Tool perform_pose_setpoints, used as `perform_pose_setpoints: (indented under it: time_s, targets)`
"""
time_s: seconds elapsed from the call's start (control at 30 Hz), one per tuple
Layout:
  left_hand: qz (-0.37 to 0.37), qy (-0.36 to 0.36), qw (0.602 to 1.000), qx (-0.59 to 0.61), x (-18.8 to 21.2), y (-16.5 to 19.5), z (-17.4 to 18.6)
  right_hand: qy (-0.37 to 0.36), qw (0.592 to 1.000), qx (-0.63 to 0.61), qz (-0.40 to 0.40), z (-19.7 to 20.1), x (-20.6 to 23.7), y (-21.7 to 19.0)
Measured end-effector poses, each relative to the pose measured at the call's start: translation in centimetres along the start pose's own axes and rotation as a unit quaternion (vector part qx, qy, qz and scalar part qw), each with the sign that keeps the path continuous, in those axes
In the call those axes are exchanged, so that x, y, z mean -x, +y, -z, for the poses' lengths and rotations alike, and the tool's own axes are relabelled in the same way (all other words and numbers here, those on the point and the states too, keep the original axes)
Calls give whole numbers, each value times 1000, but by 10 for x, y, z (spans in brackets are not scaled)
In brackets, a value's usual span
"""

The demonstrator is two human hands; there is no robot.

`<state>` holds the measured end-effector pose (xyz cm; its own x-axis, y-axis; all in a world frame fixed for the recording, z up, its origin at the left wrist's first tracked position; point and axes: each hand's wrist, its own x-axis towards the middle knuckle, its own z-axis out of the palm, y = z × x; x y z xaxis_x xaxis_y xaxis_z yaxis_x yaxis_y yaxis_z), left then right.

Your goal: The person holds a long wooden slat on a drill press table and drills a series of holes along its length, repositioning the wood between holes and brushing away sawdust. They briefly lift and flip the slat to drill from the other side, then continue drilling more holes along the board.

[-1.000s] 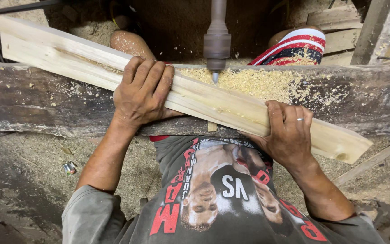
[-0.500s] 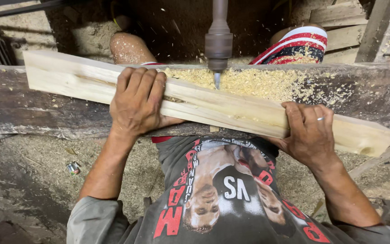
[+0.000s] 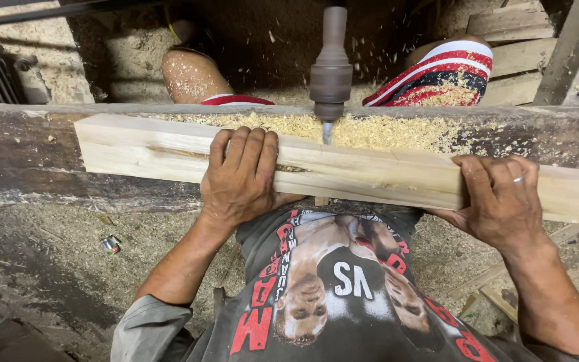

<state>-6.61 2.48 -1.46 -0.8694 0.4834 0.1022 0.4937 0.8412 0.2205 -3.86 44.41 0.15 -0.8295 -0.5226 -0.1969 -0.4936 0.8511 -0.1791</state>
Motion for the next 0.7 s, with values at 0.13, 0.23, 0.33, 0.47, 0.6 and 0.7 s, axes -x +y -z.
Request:
perform_pose_setpoints:
  time_s: [0.13, 0.23, 0.33, 0.47, 0.6, 0.7]
  targets:
    - [7, 0, 1000, 10, 0, 5, -3, -3, 1000, 16, 16, -3, 3, 12]
    - [15, 2, 1000, 17, 0, 9, -2, -8, 999, 26, 16, -3, 3, 19]
    - [18, -7, 1000, 21, 0, 12, -1, -23, 999, 27, 13, 1, 0, 20]
    - [29, -15, 999, 29, 1, 12, 0, -16, 999, 37, 20, 9, -14, 13]
    - [34, -22, 999, 24, 4, 12, -1, 26, 998, 44, 23, 12, -30, -3]
    - [39, -12, 999, 18, 7, 11, -4, 16, 999, 26, 14, 17, -40, -8]
